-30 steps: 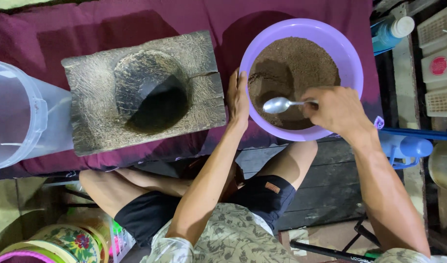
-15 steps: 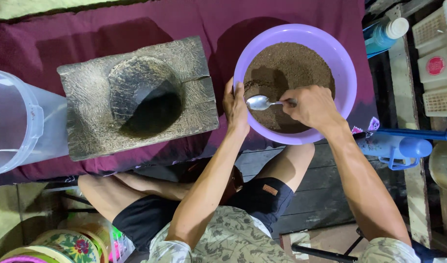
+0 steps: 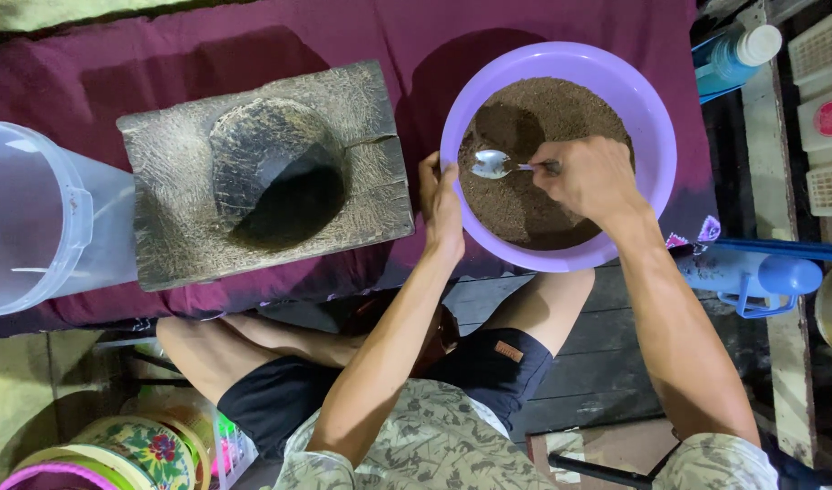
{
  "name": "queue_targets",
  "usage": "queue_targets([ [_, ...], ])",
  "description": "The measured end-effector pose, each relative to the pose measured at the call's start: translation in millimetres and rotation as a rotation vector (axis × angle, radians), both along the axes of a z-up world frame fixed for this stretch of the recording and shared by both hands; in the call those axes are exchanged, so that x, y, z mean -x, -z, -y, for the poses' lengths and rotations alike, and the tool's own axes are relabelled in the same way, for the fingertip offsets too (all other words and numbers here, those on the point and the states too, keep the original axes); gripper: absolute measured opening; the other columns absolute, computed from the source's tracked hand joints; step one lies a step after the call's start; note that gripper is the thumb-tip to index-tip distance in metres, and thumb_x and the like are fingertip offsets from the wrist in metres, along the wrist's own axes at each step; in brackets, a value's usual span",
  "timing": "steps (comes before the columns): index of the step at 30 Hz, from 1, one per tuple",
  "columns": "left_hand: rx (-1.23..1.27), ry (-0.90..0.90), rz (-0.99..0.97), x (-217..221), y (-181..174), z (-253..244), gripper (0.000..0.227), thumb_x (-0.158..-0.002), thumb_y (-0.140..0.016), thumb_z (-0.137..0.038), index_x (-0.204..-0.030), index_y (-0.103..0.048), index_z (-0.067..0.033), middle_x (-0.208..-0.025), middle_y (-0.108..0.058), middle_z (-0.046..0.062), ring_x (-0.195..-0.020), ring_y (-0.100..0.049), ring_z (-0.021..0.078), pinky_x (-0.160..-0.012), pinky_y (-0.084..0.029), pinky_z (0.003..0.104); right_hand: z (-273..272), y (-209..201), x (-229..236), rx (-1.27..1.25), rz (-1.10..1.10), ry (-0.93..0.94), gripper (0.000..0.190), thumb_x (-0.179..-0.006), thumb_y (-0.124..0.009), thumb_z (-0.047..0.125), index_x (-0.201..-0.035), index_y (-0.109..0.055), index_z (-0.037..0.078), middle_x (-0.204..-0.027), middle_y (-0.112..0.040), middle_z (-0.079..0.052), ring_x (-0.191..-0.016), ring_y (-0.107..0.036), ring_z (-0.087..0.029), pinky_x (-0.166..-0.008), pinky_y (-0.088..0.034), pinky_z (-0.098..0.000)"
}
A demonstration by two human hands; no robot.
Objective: Transferring and stirring brown powder in a bowl and mortar using a spoon
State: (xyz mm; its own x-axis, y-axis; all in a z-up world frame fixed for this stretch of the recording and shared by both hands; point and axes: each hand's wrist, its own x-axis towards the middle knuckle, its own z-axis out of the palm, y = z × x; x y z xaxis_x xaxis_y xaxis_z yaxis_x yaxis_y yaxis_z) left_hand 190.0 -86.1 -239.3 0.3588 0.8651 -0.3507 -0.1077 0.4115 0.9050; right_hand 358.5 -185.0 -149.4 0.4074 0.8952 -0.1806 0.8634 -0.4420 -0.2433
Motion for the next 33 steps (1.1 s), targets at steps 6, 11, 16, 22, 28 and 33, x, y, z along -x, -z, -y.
queue_targets([
  [6, -0.264, 0.021, -0.095, -16, 0, -35, 0.046, -0.106, -0.054, -0.034, -0.144, -0.045, -0.0078, -0.15, -0.045, 0.025, -0.147, -0.037, 0.0391, -0.121, -0.027, 0.056, 23, -11, -1, 0.049, 0.124, -0.013, 0.02, -0.09, -0.071, 0.029, -0.108, -0.08, 0.03, -0.088, -0.079, -0.011, -0.086, -0.076, -0.041, -0.081, -0.059, -0.0552],
  [11, -0.256, 0.083, -0.196, -25, 28, -41, 0.037, -0.105, -0.054, -0.04, -0.136, -0.062, -0.0207, -0.136, -0.064, 0.016, -0.132, -0.056, 0.038, -0.11, -0.042, 0.052, 23, -28, 21, 0.131, -0.002, 0.041, 0.02, -0.091, -0.07, 0.026, -0.108, -0.082, 0.027, -0.089, -0.08, -0.013, -0.086, -0.076, -0.04, -0.092, -0.057, -0.0508],
  [16, -0.194, 0.087, -0.127, -22, 33, -38, 0.036, -0.107, -0.051, -0.039, -0.138, -0.062, -0.0231, -0.138, -0.063, 0.015, -0.134, -0.054, 0.0356, -0.113, -0.039, 0.051, 22, 2, 18, 0.108, 0.03, -0.002, 0.021, -0.086, -0.071, 0.033, -0.104, -0.081, 0.029, -0.086, -0.079, -0.018, -0.088, -0.074, -0.046, -0.084, -0.058, -0.057],
  [22, -0.114, 0.102, -0.054, -19, 11, -33, 0.038, -0.11, -0.047, -0.039, -0.141, -0.059, -0.0207, -0.137, -0.061, 0.017, -0.133, -0.054, 0.0378, -0.112, -0.037, 0.054, 10, 10, 10, 0.054, -0.001, 0.02, 0.021, -0.087, -0.071, 0.031, -0.105, -0.08, 0.028, -0.083, -0.078, -0.017, -0.085, -0.074, -0.045, -0.082, -0.058, -0.0548],
  [28, -0.09, 0.082, -0.035, -9, 3, -22, 0.039, -0.11, -0.047, -0.038, -0.142, -0.057, -0.0178, -0.139, -0.058, 0.017, -0.136, -0.05, 0.0364, -0.114, -0.035, 0.053, -5, 10, 6, 0.009, -0.019, 0.007, 0.021, -0.091, -0.07, 0.029, -0.108, -0.08, 0.024, -0.083, -0.078, -0.016, -0.084, -0.075, -0.043, -0.084, -0.058, -0.0551],
  [33, -0.082, 0.079, -0.057, -5, 7, -17, 0.037, -0.111, -0.045, -0.035, -0.143, -0.055, -0.0178, -0.135, -0.058, 0.017, -0.13, -0.052, 0.0333, -0.111, -0.036, 0.052, -9, 1, 6, -0.055, 0.065, -0.008, 0.019, -0.093, -0.069, 0.025, -0.108, -0.08, 0.021, -0.084, -0.078, -0.012, -0.08, -0.076, -0.04, -0.081, -0.059, -0.0545],
])
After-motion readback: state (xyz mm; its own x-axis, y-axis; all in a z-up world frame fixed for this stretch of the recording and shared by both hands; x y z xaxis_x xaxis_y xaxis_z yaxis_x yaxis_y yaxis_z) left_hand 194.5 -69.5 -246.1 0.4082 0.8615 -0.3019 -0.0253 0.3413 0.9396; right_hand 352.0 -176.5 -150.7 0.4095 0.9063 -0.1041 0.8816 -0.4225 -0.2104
